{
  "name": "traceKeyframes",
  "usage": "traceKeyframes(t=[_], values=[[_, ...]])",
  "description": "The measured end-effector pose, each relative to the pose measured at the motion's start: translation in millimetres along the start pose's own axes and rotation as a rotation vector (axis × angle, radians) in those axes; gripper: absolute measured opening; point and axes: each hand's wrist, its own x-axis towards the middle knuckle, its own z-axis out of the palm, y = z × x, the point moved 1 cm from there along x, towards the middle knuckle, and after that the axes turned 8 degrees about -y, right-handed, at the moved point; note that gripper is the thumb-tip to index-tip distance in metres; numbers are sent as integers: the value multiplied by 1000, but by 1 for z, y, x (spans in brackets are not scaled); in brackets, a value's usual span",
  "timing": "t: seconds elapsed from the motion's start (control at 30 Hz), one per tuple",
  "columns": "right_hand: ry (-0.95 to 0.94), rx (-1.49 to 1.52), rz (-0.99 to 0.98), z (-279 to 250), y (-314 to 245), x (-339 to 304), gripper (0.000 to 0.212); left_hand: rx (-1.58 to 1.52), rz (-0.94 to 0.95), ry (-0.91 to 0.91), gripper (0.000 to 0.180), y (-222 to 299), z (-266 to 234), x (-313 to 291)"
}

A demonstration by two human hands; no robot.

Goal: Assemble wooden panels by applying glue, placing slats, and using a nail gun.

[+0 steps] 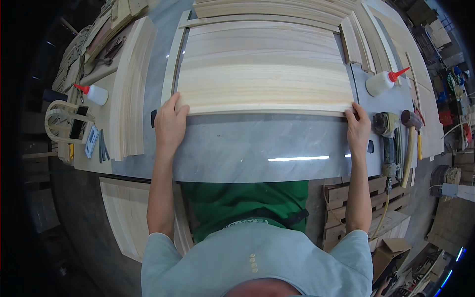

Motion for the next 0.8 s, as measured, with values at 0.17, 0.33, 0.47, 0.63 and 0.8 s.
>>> traceKeyframes(t=[0.17,0.33,0.47,0.63,0.8], values=[[26,-70,-58,12,8,14,32,159,-5,-15,44,7,-4,11],[94,-47,-88,-7,-8,-14,30,-53,55,85,42,7,-11,-30],[100,-26,-53,-39,-21,-76,29,-32,98,58,42,5,-23,-93],[79,27,87,-40,-8,-141,29,90,42,-31,41,1,-19,-144],[75,-69,114,-34,-3,-152,28,240,84,-97,39,-2,-18,-143]])
